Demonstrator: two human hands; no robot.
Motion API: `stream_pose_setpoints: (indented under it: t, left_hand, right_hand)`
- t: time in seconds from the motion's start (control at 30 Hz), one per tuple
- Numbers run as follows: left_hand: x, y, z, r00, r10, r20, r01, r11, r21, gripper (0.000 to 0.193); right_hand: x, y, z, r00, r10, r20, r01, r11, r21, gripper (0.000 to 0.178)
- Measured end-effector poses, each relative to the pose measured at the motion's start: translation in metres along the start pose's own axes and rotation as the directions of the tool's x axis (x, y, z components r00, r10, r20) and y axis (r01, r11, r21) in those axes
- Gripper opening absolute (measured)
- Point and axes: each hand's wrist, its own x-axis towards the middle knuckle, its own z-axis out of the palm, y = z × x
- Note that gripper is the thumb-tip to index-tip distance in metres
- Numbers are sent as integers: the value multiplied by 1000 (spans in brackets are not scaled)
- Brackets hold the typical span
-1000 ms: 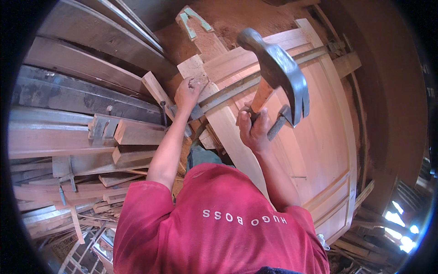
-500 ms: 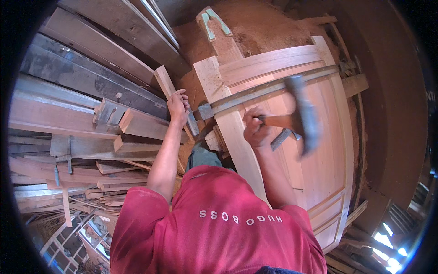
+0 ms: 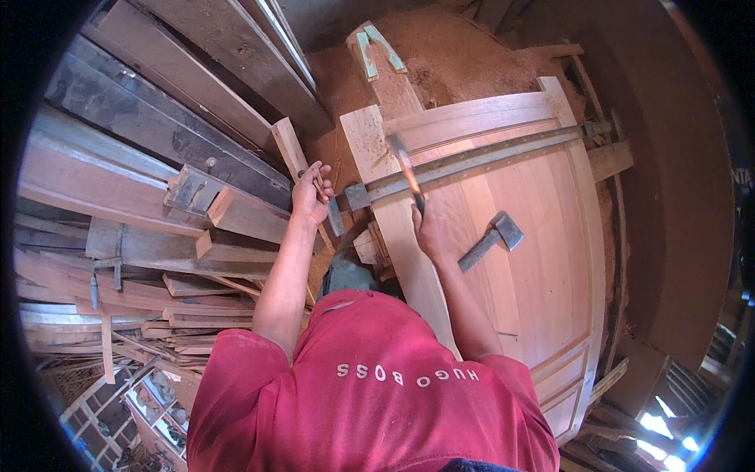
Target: The person uses a hammer and a chisel to shape the wood on a door and then picks up a curved wooden piece by hand.
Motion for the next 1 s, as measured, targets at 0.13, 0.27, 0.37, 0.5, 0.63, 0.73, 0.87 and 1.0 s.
stream_pose_setpoints:
  t: [0.13, 0.27, 0.37, 0.5, 0.63, 0.73, 0.87, 1.0]
  left_hand:
    - [3, 5, -16, 994, -24, 106, 31, 997, -64, 37]
    - [-7, 3, -13, 994, -12, 105, 24, 993, -112, 39]
    - [3, -1, -14, 992, 25, 127, -6, 989, -151, 40]
    - [11, 0, -8, 995, 44, 94, -29, 988, -152, 37]
    - [8, 1, 6, 988, 18, 153, 8, 986, -167, 31]
    - [5, -3, 15, 972, -26, 234, 72, 979, -192, 30]
    - [5, -7, 50, 940, -34, 339, 78, 990, -117, 37]
    - [3, -12, 100, 905, -64, 420, 91, 995, -44, 39]
  right_hand:
    - [18, -6, -15, 994, 99, -43, -91, 981, 171, 30]
    - [9, -36, -35, 817, -163, -553, 459, 766, 450, 20]
    - [-2, -6, 3, 918, -190, -349, 282, 931, 234, 26]
    - [1, -1, 8, 971, 208, 117, -219, 971, 95, 33]
    - [-4, -8, -15, 982, 157, -103, -121, 950, 288, 38]
    - [-30, -7, -32, 962, 222, -156, -158, 925, 345, 29]
    - [-56, 21, -28, 915, 356, -192, -226, 844, 487, 38]
    - [-78, 49, -23, 862, 502, -63, -346, 676, 651, 36]
